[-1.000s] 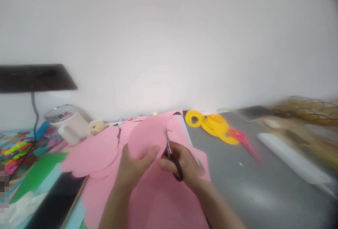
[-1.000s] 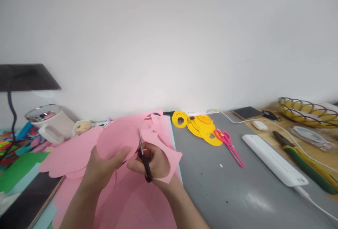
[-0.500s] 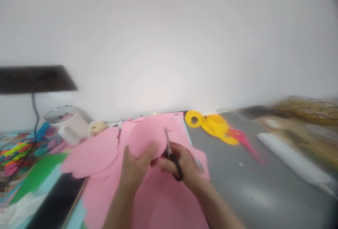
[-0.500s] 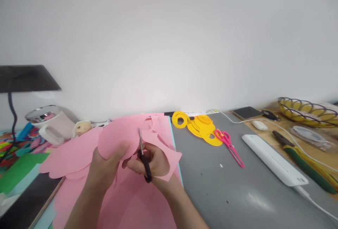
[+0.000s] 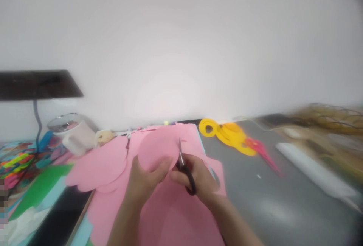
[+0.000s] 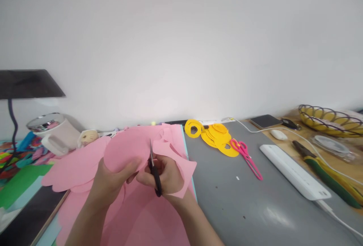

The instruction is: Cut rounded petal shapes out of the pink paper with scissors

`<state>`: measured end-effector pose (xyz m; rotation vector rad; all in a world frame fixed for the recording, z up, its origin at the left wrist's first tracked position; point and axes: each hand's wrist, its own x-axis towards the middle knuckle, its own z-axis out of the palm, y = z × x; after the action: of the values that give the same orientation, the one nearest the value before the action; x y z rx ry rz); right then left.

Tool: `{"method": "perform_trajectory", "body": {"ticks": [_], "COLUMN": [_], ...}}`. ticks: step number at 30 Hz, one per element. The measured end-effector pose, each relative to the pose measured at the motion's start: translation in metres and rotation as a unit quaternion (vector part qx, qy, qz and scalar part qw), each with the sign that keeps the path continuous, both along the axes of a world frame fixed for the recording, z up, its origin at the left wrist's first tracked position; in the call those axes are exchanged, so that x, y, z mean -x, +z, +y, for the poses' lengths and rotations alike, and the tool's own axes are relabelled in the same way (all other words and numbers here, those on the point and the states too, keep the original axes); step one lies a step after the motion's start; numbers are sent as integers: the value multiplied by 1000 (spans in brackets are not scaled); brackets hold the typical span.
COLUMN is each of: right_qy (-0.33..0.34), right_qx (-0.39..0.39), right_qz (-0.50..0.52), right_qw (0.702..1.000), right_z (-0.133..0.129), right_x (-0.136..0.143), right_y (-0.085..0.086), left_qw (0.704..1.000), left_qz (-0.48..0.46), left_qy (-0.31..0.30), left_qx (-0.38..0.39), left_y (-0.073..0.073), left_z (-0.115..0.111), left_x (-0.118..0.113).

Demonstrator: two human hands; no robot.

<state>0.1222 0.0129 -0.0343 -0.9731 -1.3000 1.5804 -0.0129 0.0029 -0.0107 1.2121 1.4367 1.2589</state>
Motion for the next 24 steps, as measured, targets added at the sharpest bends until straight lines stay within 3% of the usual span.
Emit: {"method": "perform_trajectory", "body": {"ticks": [13, 24], "right_qy": [3, -19], "right_qx": [-9, 0], "right_qz": [-37, -56], "right_qw": [999, 998], "right_z": [0, 1], "right_x": [-2, -1], "right_y": [-3, -5], "left_qw": [1000, 1000], "left_qz": [-18, 1], "left_qy": [15, 25], "left_qx": [-3, -17], "left_y": [4, -2], "left_z": [-1, 2], "left_x": [-1, 2]}}
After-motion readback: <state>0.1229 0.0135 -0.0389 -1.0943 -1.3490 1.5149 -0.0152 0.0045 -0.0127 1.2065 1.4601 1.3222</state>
